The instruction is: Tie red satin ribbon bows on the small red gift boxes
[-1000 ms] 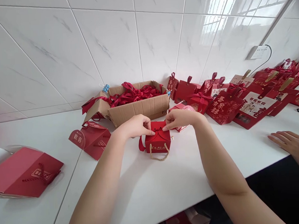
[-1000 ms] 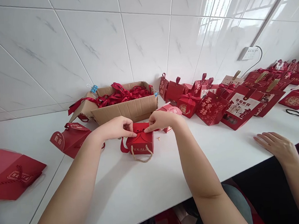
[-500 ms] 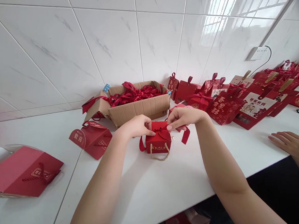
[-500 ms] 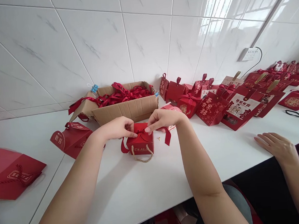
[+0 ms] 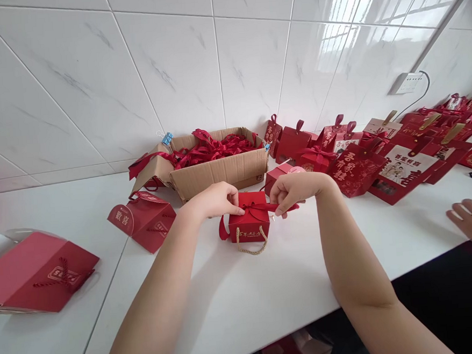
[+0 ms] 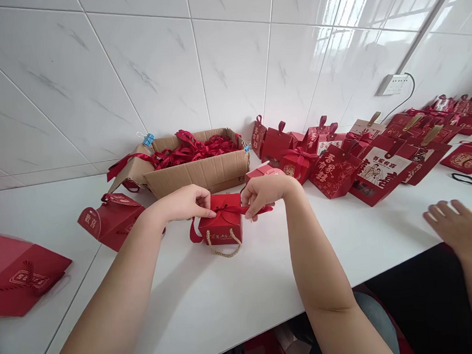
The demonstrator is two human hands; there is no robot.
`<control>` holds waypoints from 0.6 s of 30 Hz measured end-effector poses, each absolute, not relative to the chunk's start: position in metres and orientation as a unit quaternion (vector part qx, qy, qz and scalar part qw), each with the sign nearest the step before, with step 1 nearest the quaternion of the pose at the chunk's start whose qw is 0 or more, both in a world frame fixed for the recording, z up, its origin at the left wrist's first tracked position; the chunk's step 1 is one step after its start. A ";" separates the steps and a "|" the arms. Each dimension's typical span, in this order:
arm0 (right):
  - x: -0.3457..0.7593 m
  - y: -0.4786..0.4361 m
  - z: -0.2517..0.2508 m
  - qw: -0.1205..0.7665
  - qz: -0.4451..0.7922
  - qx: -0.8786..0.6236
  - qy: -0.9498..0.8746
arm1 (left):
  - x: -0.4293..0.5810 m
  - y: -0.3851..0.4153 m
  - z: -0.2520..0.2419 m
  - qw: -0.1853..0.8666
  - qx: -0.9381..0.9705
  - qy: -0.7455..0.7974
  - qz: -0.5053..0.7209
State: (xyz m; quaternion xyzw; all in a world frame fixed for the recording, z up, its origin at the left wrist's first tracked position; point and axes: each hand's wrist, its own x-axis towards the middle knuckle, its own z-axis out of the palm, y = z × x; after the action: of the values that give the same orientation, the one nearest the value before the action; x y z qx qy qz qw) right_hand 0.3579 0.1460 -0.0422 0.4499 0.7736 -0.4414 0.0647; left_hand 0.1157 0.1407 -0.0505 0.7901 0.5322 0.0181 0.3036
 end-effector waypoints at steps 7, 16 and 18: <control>0.357 0.154 -0.053 -0.041 -0.483 0.363 0.796 | 0.116 0.142 -0.051 0.306 0.791 0.530 0.018; 0.345 0.169 -0.076 -0.237 -0.582 0.234 0.742 | 0.117 0.142 -0.050 0.310 0.782 0.540 0.009; 0.341 0.166 -0.082 -0.284 -0.613 0.228 0.702 | 0.117 0.143 -0.050 0.309 0.782 0.541 0.006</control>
State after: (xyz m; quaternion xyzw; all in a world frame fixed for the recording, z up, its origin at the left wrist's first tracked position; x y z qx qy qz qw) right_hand 0.3414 0.1664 -0.0817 0.2281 0.7016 -0.6125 -0.2839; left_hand 0.1173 0.1429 -0.0500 0.7819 0.5415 0.0064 0.3089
